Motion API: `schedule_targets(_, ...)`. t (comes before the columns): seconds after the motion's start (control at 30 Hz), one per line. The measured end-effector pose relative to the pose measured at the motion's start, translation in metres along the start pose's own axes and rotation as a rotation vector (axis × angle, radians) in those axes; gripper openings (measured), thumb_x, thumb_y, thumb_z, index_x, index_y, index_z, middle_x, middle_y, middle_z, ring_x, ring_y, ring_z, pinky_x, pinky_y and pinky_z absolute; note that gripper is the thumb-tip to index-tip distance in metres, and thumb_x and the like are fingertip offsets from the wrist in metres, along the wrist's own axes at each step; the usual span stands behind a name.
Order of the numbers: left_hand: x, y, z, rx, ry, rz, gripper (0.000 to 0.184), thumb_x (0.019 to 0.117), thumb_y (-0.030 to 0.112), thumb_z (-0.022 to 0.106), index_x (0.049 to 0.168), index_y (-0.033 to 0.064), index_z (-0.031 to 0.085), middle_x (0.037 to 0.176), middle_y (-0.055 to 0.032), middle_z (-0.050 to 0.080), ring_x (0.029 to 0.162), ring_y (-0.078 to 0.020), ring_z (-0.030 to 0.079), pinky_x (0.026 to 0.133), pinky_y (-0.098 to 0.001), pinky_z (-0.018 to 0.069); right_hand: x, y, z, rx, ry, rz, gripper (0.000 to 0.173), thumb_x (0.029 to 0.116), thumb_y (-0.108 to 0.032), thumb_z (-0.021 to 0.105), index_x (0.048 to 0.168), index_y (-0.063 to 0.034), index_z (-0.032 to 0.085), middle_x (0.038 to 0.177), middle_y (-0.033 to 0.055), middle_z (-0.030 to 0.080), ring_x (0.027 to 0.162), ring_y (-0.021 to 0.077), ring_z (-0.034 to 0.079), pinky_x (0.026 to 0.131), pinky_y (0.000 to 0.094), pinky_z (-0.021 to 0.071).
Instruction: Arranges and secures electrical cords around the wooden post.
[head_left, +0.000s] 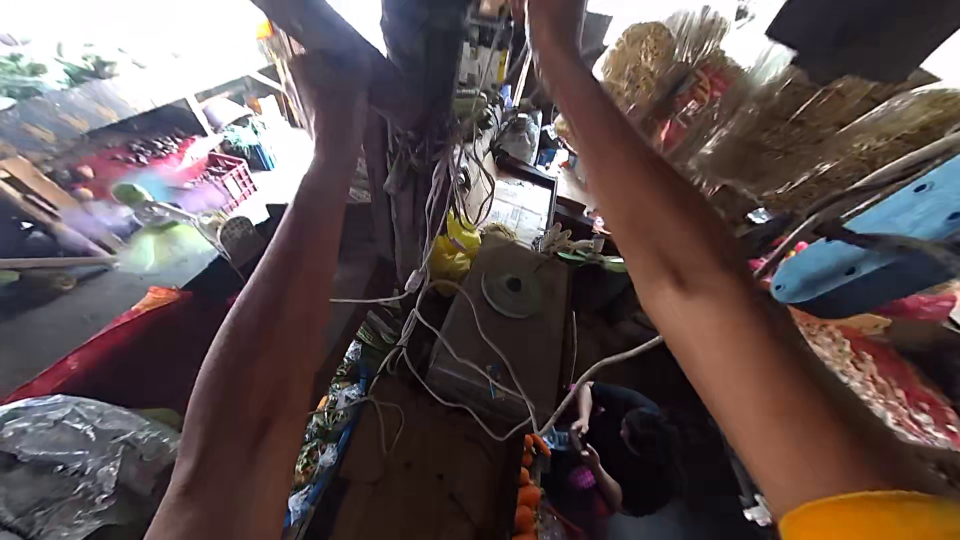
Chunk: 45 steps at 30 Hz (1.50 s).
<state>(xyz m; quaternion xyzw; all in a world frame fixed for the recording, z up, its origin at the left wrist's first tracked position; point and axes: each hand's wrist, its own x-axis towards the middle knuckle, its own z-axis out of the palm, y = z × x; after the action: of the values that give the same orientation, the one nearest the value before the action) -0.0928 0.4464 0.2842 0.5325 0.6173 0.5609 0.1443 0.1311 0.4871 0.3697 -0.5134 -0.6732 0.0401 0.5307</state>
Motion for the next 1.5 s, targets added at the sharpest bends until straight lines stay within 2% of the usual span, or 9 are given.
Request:
schedule_targets(0.17, 0.001, 0.0, -0.003, 0.002, -0.032, 0.016, 0.046, 0.0994, 0.035, 0.064, 0.126, -0.0026, 0.065, 0.125, -0.0257, 0.065, 0.121, -0.0397, 0.061, 0.104, -0.0619, 0.0424, 0.0, 0.01, 0.0, -0.218, 0.002, -0.157, 0.035, 0.095, -0.011, 0.067, 0.128, 0.0018, 0.068, 0.123, 0.0206, 0.07, 0.116, 0.0293, 0.066, 0.106, 0.0399, 0.0471)
schedule_targets(0.37, 0.007, -0.003, -0.003, -0.011, -0.02, 0.003, 0.043, 0.0984, 0.035, 0.066, 0.123, -0.0005, 0.067, 0.118, -0.0232, 0.068, 0.115, -0.0374, 0.064, 0.102, -0.0598, 0.0438, -0.004, 0.006, 0.008, -0.572, 0.103, -0.229, 0.031, 0.1001, -0.026, 0.064, 0.125, -0.0108, 0.073, 0.135, 0.0167, 0.064, 0.125, 0.038, 0.06, 0.093, 0.0512, 0.0513)
schedule_targets(0.7, 0.003, 0.0, -0.005, 0.067, -0.071, 0.026, 0.043, 0.1011, 0.037, 0.062, 0.117, -0.0024, 0.069, 0.119, -0.0254, 0.067, 0.118, -0.0404, 0.061, 0.103, -0.0609, 0.0422, 0.015, 0.031, 0.014, -0.646, 0.265, -0.741, 0.021, 0.0952, 0.005, 0.055, 0.102, 0.0052, 0.075, 0.104, 0.0225, 0.073, 0.108, 0.0437, 0.067, 0.085, 0.05, 0.0537)
schedule_targets(0.93, -0.004, 0.009, -0.005, 0.097, -0.07, -0.014, 0.042, 0.1016, 0.036, 0.061, 0.121, -0.0007, 0.068, 0.127, -0.0237, 0.065, 0.126, -0.0381, 0.057, 0.108, -0.0572, 0.0401, 0.008, 0.018, 0.013, -0.693, 0.212, -0.619, 0.019, 0.0971, -0.001, 0.057, 0.099, 0.007, 0.074, 0.104, 0.0224, 0.073, 0.113, 0.0423, 0.065, 0.09, 0.0464, 0.0528)
schedule_targets(1.13, -0.016, -0.016, -0.013, 0.074, -0.106, 0.059, 0.059, 0.1037, 0.039, 0.058, 0.139, -0.0072, 0.053, 0.128, -0.0285, 0.063, 0.123, -0.0417, 0.059, 0.107, -0.0579, 0.042, -0.016, -0.024, 0.007, -0.67, 0.083, -0.161, 0.036, 0.0947, 0.001, 0.057, 0.129, 0.0005, 0.067, 0.136, 0.02, 0.062, 0.134, 0.0393, 0.053, 0.106, 0.0476, 0.0463)
schedule_targets(1.27, -0.06, -0.066, 0.006, 0.042, -0.139, 0.009, 0.046, 0.1045, 0.022, 0.055, 0.14, -0.0059, 0.053, 0.129, -0.0266, 0.064, 0.121, -0.0409, 0.062, 0.106, -0.0579, 0.045, -0.133, -0.039, -0.009, -0.219, 0.29, -0.125, 0.047, 0.0977, -0.004, 0.058, 0.144, 0.0029, 0.053, 0.135, 0.0237, 0.061, 0.121, 0.0323, 0.061, 0.1, 0.0377, 0.0504)
schedule_targets(1.33, -0.08, -0.099, 0.023, 0.069, -0.211, -0.014, 0.037, 0.1046, 0.016, 0.052, 0.134, -0.0049, 0.058, 0.126, -0.0265, 0.065, 0.119, -0.0409, 0.063, 0.105, -0.0584, 0.0469, -0.263, -0.041, -0.006, -0.05, 0.101, -0.154, 0.039, 0.1052, -0.008, 0.05, 0.142, 0.0073, 0.048, 0.127, 0.0241, 0.06, 0.114, 0.0286, 0.063, 0.096, 0.0372, 0.0532)
schedule_targets(1.4, -0.099, -0.13, 0.036, 0.109, -0.332, -0.045, 0.034, 0.1055, 0.016, 0.051, 0.131, -0.0053, 0.061, 0.126, -0.028, 0.065, 0.12, -0.0434, 0.063, 0.105, -0.0611, 0.0461, -0.395, -0.024, 0.016, 0.088, -0.092, -0.225, 0.021, 0.0957, -0.002, 0.059, 0.111, 0.0093, 0.067, 0.102, 0.0194, 0.071, 0.094, 0.0259, 0.071, 0.086, 0.0377, 0.0601)
schedule_targets(1.5, -0.124, -0.171, 0.053, 0.115, -0.488, -0.057, 0.032, 0.107, 0.019, 0.053, 0.127, -0.0017, 0.066, 0.124, -0.0246, 0.068, 0.119, -0.0406, 0.064, 0.105, -0.0594, 0.0456, -0.546, -0.008, -0.005, 0.012, -0.593, -0.109, 0.019, 0.0925, -0.001, 0.064, 0.107, -0.001, 0.076, 0.099, 0.0131, 0.076, 0.092, 0.0261, 0.075, 0.084, 0.0391, 0.0618)
